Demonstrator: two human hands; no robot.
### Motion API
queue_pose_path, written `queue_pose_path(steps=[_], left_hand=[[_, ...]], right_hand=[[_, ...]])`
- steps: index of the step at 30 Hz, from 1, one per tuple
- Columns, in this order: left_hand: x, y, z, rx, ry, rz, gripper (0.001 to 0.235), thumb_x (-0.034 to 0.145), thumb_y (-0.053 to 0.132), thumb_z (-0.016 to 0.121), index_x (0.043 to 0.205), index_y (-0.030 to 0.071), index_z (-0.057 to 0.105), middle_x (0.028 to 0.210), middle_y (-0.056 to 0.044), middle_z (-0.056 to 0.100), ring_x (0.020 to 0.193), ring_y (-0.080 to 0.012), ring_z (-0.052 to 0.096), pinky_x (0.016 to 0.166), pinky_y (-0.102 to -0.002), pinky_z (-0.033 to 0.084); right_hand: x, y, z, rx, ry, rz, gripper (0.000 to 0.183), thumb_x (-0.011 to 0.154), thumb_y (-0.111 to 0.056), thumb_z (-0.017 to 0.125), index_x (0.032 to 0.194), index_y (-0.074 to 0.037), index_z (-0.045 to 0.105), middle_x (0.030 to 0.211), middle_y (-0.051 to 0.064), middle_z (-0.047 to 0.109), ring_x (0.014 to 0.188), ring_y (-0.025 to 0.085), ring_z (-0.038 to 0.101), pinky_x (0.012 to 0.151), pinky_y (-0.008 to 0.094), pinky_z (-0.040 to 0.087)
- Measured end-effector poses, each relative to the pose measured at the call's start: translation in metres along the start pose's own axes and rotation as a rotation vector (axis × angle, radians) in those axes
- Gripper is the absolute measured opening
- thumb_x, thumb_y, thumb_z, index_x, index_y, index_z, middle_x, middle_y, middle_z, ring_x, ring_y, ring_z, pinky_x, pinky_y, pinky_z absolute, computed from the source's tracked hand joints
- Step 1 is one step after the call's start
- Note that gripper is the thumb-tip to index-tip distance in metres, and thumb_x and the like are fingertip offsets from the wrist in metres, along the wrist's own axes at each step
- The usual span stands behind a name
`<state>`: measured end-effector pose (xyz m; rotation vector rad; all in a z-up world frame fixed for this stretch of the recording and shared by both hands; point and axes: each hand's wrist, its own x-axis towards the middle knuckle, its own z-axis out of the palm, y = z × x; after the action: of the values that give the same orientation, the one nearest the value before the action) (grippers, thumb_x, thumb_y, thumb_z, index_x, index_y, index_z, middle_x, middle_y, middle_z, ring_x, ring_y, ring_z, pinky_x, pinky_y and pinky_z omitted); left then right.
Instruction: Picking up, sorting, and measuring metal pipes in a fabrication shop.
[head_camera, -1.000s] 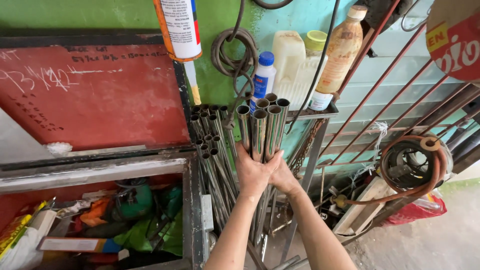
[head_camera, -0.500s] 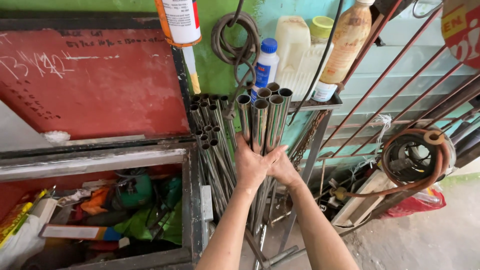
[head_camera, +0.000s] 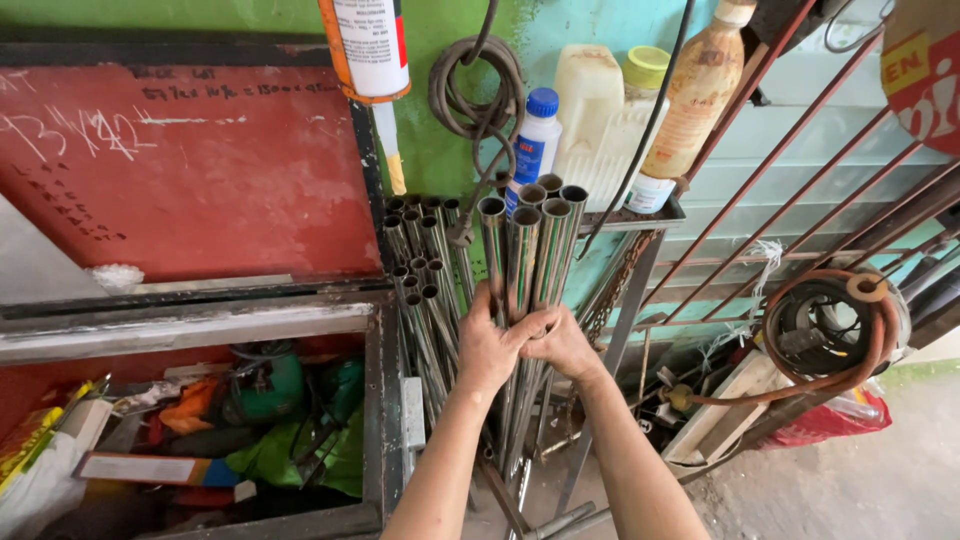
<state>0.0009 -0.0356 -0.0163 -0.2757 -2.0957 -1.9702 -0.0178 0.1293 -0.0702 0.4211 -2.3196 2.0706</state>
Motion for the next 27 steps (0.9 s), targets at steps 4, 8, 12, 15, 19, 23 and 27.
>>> queue_pose_path(steps=[4, 8, 12, 15, 19, 23, 27], left_hand=[[-0.001, 0.006, -0.007, 0.047, 0.061, 0.175, 0.065, 0.073, 0.052, 0.088, 0.111, 0.006, 0.064, 0.101, -0.012, 0.074, 0.091, -0.0278, 0.076, 0.08, -0.039, 0.06], [0.004, 0.007, -0.014, 0.081, -0.035, 0.075, 0.067, 0.071, 0.054, 0.087, 0.115, 0.007, 0.066, 0.105, -0.011, 0.077, 0.096, -0.027, 0.077, 0.086, -0.039, 0.06], [0.007, -0.001, -0.014, 0.171, -0.109, -0.072, 0.07, 0.071, 0.053, 0.086, 0.123, 0.01, 0.066, 0.117, -0.009, 0.075, 0.102, -0.0277, 0.074, 0.09, -0.039, 0.058], [0.006, -0.007, -0.016, 0.144, -0.013, 0.162, 0.072, 0.073, 0.048, 0.09, 0.124, 0.004, 0.065, 0.116, -0.015, 0.074, 0.105, -0.0306, 0.074, 0.091, -0.042, 0.058], [0.004, 0.006, -0.019, 0.103, -0.056, 0.035, 0.064, 0.073, 0.05, 0.088, 0.116, 0.008, 0.066, 0.108, -0.009, 0.079, 0.098, -0.0256, 0.079, 0.086, -0.039, 0.061], [0.004, 0.003, -0.018, 0.116, -0.032, 0.091, 0.064, 0.074, 0.048, 0.09, 0.117, 0.008, 0.065, 0.107, -0.009, 0.079, 0.097, -0.025, 0.078, 0.087, -0.038, 0.062], [0.005, 0.003, -0.018, 0.051, -0.043, 0.125, 0.057, 0.077, 0.042, 0.091, 0.114, 0.008, 0.064, 0.104, -0.007, 0.078, 0.095, -0.0219, 0.078, 0.086, -0.036, 0.062]], right_hand=[[0.0, 0.015, -0.003, 0.02, 0.006, 0.007, 0.036, 0.066, -0.016, 0.09, 0.087, 0.0, 0.067, 0.079, -0.002, 0.062, 0.076, 0.007, 0.057, 0.064, 0.028, 0.05], [0.0, -0.008, 0.003, 0.037, 0.01, 0.022, 0.04, 0.065, -0.02, 0.094, 0.092, -0.001, 0.071, 0.083, -0.002, 0.068, 0.077, 0.008, 0.062, 0.067, 0.027, 0.054], [0.001, -0.023, 0.003, -0.14, -0.016, 0.053, 0.05, 0.063, -0.026, 0.094, 0.106, -0.007, 0.078, 0.093, -0.003, 0.078, 0.083, 0.008, 0.071, 0.08, 0.026, 0.06], [-0.001, 0.002, -0.011, -0.088, 0.002, 0.129, 0.039, 0.068, -0.021, 0.096, 0.094, 0.003, 0.08, 0.086, 0.006, 0.075, 0.078, 0.013, 0.066, 0.074, 0.032, 0.057], [-0.001, -0.009, -0.005, 0.12, -0.031, 0.086, 0.044, 0.065, -0.02, 0.096, 0.099, 0.0, 0.076, 0.091, 0.001, 0.075, 0.083, 0.011, 0.069, 0.078, 0.031, 0.058], [-0.003, -0.013, -0.003, 0.059, -0.013, 0.064, 0.043, 0.065, -0.018, 0.095, 0.1, -0.001, 0.076, 0.092, 0.0, 0.075, 0.085, 0.01, 0.069, 0.081, 0.029, 0.059], [-0.003, -0.004, -0.007, 0.057, -0.003, 0.045, 0.04, 0.07, -0.018, 0.095, 0.1, -0.002, 0.075, 0.093, -0.001, 0.074, 0.086, 0.009, 0.068, 0.081, 0.027, 0.057]])
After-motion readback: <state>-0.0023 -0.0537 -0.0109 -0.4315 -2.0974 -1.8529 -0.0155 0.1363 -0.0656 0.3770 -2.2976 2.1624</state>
